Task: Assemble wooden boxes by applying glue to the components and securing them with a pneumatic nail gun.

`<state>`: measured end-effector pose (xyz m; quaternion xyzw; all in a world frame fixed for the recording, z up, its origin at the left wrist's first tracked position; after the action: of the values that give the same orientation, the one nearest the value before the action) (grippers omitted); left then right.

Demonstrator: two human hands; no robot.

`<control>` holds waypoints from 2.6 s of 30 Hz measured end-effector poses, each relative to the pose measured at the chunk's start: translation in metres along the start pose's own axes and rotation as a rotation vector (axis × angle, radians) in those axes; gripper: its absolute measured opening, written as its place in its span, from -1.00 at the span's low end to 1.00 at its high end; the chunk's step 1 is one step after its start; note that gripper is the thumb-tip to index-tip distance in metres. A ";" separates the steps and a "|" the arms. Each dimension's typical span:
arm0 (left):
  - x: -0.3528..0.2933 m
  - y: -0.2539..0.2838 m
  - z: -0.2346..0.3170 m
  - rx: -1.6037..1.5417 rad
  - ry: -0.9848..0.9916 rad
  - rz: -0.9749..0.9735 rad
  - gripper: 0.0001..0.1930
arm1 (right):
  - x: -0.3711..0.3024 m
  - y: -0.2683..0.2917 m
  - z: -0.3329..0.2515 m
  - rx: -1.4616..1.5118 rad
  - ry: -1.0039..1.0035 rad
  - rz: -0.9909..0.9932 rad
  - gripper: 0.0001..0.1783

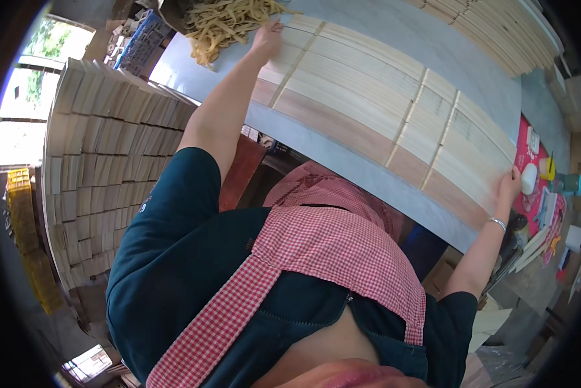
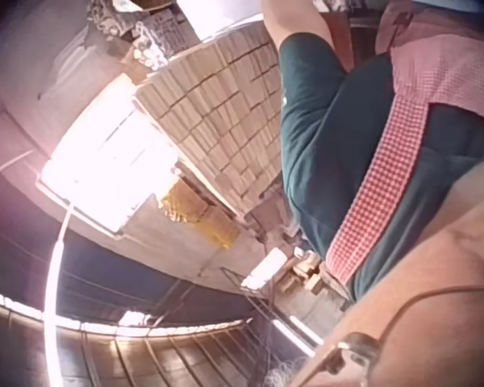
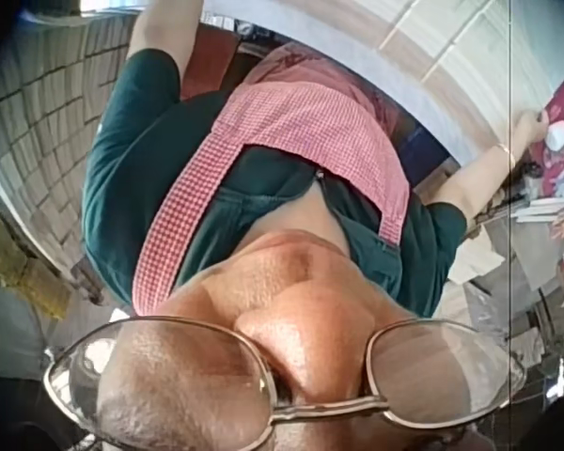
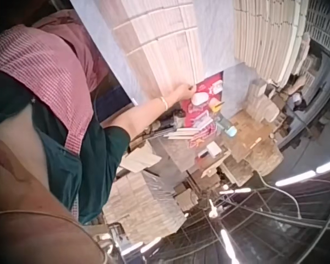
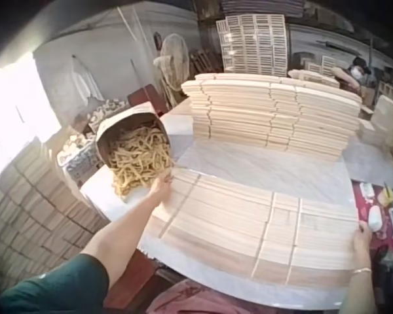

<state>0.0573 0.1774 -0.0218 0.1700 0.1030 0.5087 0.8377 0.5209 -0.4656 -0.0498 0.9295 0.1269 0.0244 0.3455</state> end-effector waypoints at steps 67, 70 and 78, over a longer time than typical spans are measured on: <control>-0.273 -0.161 0.165 -0.615 0.150 -0.860 -0.33 | 0.011 0.063 -0.084 -0.534 0.102 0.228 -0.41; -0.283 -0.146 0.163 -0.512 0.150 -0.862 -0.33 | 0.044 0.077 -0.015 -0.733 -0.036 0.180 -0.36; -0.291 -0.174 0.192 -0.102 0.182 -0.926 -0.38 | -0.043 0.053 -0.113 0.129 0.115 0.104 -0.71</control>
<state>0.1315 -0.1887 0.0871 0.0194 0.2158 0.0991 0.9712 0.4757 -0.4434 0.0727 0.9522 0.0993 0.0874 0.2753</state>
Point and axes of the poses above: each hand's wrist, its own x-axis towards the middle knuckle, its own y-axis out of the back of the hand, z = x × y, the point moved 1 cm from there along x, towards the middle knuckle, and after that the axes turned 1 degree about -z, right-handed, at the moved point
